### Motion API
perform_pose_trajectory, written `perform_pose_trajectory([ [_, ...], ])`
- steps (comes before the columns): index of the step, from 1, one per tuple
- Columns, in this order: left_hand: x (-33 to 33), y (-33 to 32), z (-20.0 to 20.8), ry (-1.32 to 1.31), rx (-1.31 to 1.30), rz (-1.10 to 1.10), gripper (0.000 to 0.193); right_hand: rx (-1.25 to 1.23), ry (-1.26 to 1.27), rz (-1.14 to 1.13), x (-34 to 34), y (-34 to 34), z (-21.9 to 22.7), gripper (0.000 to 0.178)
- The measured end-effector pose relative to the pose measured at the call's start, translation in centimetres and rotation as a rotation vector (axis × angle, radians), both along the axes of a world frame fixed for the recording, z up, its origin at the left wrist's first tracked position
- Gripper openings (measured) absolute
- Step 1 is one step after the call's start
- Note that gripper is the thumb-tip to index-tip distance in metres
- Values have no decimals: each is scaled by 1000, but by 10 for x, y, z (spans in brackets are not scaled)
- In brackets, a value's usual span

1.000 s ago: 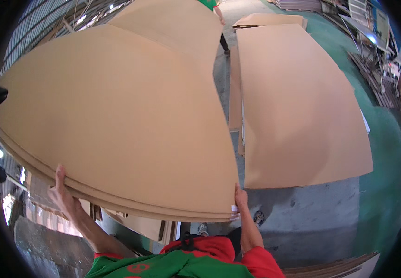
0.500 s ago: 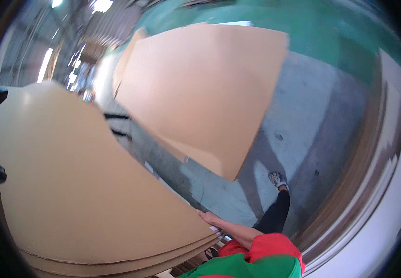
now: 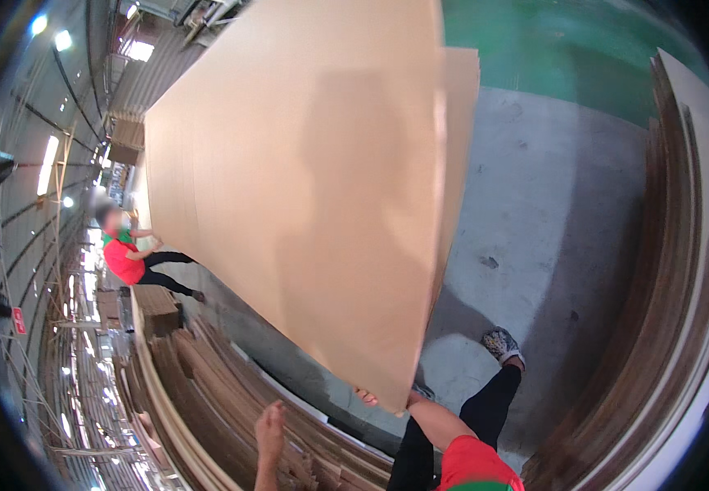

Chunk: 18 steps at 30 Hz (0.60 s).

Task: The person walks through a warehouse and repeatedly picks up large cardboard sheets from a stack, carries them a short distance, and places them onto another stack. The person handles the sheets by hand and continues the cycle throughout the clip.

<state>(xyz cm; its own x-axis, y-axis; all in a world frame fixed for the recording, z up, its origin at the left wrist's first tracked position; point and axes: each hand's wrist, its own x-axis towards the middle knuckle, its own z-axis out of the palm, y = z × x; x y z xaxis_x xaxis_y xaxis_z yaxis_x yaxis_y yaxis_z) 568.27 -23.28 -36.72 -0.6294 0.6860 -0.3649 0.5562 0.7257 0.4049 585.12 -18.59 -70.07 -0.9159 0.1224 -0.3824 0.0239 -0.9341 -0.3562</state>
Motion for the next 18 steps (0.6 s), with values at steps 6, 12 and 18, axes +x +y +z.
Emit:
perform_pose_trajectory([
  [6, -131, -83, -297, -351, -401, 322, 62, 263, -981, 771, 45, -84, -200, 46],
  [12, -91, 27, -440, -714, 31, 643, 85, -81, -1234, -698, 148, -19, -176, 51],
  [18, -68, 79, -442, -604, 236, 906, 92, -161, -707, -1049, 63, 135, -155, 79],
])
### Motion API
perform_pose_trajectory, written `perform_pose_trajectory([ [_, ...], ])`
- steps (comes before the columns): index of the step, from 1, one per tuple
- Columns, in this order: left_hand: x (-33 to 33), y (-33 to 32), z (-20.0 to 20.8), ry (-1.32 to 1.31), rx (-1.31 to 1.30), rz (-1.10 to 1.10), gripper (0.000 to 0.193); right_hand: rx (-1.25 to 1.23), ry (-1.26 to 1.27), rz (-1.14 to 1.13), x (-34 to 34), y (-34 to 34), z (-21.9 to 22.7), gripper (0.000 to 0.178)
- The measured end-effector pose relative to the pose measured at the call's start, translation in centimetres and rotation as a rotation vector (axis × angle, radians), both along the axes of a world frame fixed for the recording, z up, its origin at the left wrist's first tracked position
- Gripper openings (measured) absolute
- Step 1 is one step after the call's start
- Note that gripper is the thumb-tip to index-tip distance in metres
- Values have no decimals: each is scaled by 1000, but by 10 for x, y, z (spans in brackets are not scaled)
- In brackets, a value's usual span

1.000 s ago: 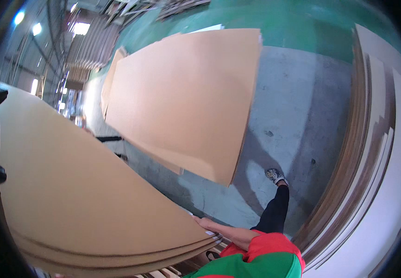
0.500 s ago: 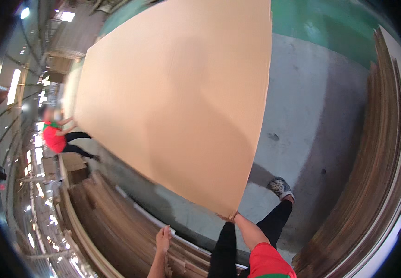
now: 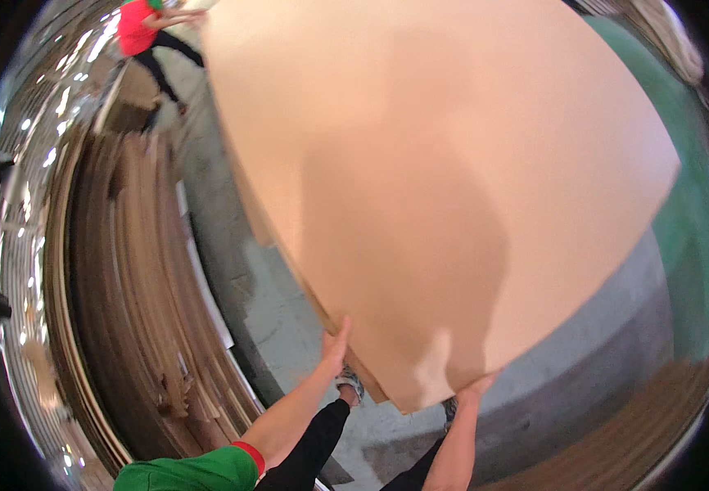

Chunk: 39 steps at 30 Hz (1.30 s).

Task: The person walks through a warehouse and repeatedly picks up large cardboard sheets from a stack, carries them a short distance, and places them onto another stack. The person handles the sheets by hand and continues the cycle throughout the clip.

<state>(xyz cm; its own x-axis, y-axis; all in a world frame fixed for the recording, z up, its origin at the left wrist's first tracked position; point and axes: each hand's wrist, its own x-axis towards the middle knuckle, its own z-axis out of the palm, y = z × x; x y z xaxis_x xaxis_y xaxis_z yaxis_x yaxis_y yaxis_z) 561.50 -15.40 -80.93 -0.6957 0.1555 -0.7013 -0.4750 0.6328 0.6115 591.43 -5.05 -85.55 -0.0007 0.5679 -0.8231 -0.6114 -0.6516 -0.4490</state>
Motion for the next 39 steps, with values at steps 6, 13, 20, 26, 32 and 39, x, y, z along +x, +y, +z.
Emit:
perform_pose_trajectory([
  [6, -2, 5, 2, -131, 73, 141, 89, 53, -19, -70, -24, 0, 37, 87],
  [13, -13, -14, -19, -404, 436, 350, 92, 69, -132, -49, -69, -19, 19, 87],
  [20, -20, -26, -35, -350, 372, 234, 82, 93, -83, -11, -78, -24, 23, 86],
  [26, -31, -27, -34, -352, 486, 250, 83, 117, -251, 214, -79, -30, 5, 90],
  [32, -49, -24, -10, -275, 86, 37, 84, 0, -866, 996, -1, -69, 13, 63],
  [39, -97, -58, 96, -5, 211, -245, 72, -183, -689, 1919, 42, -157, 170, 38],
])
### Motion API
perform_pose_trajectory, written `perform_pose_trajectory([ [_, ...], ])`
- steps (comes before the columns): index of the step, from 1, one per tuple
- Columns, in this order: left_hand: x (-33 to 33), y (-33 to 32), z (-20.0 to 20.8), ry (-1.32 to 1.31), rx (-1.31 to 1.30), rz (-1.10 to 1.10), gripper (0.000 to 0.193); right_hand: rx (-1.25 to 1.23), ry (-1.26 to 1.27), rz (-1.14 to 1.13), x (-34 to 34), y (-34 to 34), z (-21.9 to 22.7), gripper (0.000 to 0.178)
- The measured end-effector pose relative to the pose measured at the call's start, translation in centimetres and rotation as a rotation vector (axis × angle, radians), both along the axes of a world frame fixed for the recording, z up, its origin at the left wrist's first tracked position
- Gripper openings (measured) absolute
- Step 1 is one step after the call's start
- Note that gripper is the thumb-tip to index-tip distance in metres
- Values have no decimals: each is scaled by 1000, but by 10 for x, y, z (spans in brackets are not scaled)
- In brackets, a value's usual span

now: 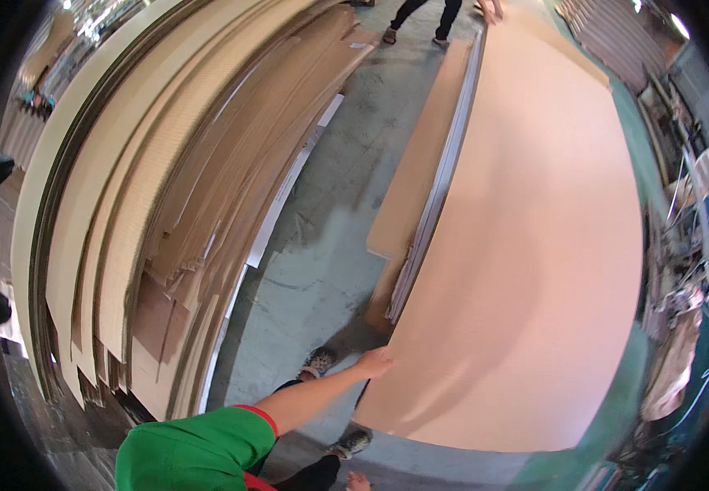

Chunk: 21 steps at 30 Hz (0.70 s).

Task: The person walks through a warehouse and repeatedly picks up large cardboard sheets from a stack, carries them a short distance, and places them onto another stack. The person handles the sheets by hand and continues the cycle throughout the clip.

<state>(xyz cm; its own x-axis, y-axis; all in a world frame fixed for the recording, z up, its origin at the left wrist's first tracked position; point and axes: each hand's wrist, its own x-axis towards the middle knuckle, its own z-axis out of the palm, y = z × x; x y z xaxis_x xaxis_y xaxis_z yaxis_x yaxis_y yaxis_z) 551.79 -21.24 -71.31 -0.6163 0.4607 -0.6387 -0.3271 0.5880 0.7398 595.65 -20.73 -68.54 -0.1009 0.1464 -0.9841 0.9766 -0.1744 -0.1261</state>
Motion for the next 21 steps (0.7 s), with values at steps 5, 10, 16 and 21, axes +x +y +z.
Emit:
perform_pose_trajectory([
  [5, -11, -111, 65, 163, -9, 160, 55, 19, 120, -109, -71, -10, 97, 32],
  [10, 76, -304, 75, 221, -354, 141, 46, 167, 463, -200, -115, 0, 159, 39],
  [16, 296, -504, 138, 100, -663, 232, 43, 135, 496, -219, -28, -24, 186, 35],
  [21, 439, -565, 169, -293, -646, 288, 42, 77, 216, -4, 57, -57, 181, 30],
])
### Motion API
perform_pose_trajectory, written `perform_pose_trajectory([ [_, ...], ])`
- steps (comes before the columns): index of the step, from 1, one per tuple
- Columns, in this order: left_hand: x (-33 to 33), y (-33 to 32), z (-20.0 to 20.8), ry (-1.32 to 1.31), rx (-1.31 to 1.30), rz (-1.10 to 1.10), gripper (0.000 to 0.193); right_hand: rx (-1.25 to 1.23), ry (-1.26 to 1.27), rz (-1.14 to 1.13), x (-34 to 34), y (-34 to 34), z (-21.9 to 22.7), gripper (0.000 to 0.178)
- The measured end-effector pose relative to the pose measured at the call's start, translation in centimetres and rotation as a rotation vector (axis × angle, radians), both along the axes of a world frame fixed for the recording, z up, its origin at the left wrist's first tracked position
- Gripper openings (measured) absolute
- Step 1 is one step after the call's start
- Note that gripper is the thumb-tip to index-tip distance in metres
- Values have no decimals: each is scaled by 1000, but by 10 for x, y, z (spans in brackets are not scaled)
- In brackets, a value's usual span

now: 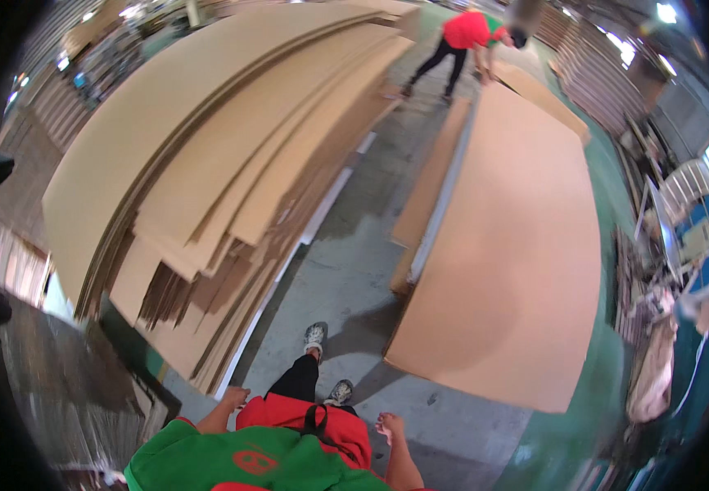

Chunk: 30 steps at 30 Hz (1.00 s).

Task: The person walks through a warehouse and repeatedly picks up large cardboard sheets from a stack, carries them a short distance, and places them onto another stack. The person handles the sheets by hand and continues the cycle throughout the clip.

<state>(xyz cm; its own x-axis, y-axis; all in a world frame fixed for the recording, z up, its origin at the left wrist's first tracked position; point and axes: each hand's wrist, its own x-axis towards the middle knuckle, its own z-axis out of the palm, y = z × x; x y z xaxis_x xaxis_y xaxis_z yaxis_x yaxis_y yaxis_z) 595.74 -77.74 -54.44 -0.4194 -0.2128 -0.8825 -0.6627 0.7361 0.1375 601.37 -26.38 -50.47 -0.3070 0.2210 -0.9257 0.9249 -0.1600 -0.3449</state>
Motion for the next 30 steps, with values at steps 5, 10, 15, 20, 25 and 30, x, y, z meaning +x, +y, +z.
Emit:
perform_pose_trajectory([
  [5, 74, -5, 16, 317, -24, -257, 31, 0, 5, 426, 4, -17, -3, 29],
  [10, 53, -39, 89, 886, 28, 837, 48, -36, 102, 417, -64, -31, -37, 25],
  [15, 28, -187, 181, 1211, -228, 1045, 60, -488, 182, 115, -167, -113, -48, 14],
  [20, 11, -386, 251, 1350, -764, 690, 93, -21, 474, 549, -214, -295, 24, 21],
  [25, -30, -515, 297, 1139, -689, 684, 102, -57, 673, 901, -195, -451, 68, 37],
  [30, -47, -543, 310, 911, -622, 620, 98, -17, 527, 739, -151, -451, 72, 38],
])
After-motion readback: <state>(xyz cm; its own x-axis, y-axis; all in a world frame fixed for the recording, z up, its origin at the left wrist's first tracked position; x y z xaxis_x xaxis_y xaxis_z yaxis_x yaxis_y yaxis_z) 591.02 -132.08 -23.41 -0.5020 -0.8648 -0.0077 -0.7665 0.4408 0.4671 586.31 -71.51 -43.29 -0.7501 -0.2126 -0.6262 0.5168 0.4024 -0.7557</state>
